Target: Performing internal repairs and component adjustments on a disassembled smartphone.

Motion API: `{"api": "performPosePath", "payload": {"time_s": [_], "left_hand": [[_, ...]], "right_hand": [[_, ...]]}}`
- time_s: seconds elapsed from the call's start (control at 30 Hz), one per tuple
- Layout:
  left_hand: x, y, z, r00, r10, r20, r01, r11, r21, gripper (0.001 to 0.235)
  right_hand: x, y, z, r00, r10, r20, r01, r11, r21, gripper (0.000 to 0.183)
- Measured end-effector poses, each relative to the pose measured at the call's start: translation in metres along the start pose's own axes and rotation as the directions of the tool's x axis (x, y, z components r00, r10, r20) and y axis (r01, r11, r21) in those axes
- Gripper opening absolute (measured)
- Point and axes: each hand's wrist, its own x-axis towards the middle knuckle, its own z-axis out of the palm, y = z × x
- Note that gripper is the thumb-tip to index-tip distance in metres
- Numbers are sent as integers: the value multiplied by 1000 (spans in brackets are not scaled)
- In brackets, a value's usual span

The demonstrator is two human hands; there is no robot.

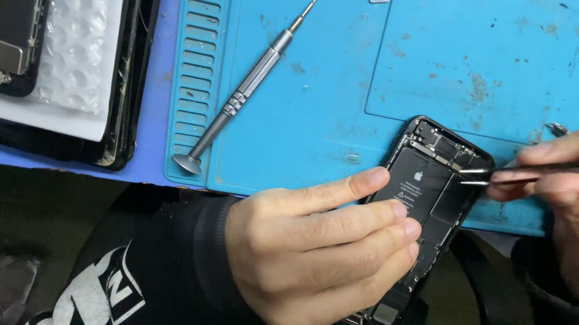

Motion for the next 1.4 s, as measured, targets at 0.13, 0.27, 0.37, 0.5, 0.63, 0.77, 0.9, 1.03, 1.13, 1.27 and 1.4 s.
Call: {"api": "performPosePath", "payload": {"time_s": [0.13,0.27,0.37,0.5,0.63,0.77,0.9,1.03,1.13,1.27,1.4], "left_hand": [[-1,3,0,999,-37,-9,37,999,-3,10],[-4,2,1,998,-65,-3,65,997,-29,9],[-8,2,3,999,-51,-7,51,999,11,10],[-8,5,5,994,-107,-18,106,993,-42,4],[-8,5,4,990,-142,-20,140,988,-69,3],[-8,2,2,993,-116,-20,115,992,-54,4],[-9,2,3,991,-129,-18,128,990,-62,3],[-12,1,3,993,-119,-12,118,991,-66,4],[-11,2,4,991,-132,-21,131,989,-66,3],[-12,2,4,991,-131,-28,129,989,-70,4],[-12,4,5,990,-140,-29,138,987,-77,3]], "right_hand": [[8,-16,13,999,1,47,3,995,-95,35],[-2,12,-11,998,-39,52,45,992,-114,28],[-2,26,-22,972,-185,147,232,868,-439,25],[10,0,10,962,-188,198,232,945,-231,24],[13,4,5,943,-178,280,231,958,-169,26],[10,8,5,967,-132,219,162,979,-122,25],[10,7,3,952,-152,267,201,965,-167,24],[11,7,4,955,-139,263,194,962,-194,25],[10,12,-1,959,-114,259,184,947,-265,18],[11,9,5,971,-108,212,153,965,-211,25],[7,25,-9,947,-194,254,245,951,-188,27]]}}
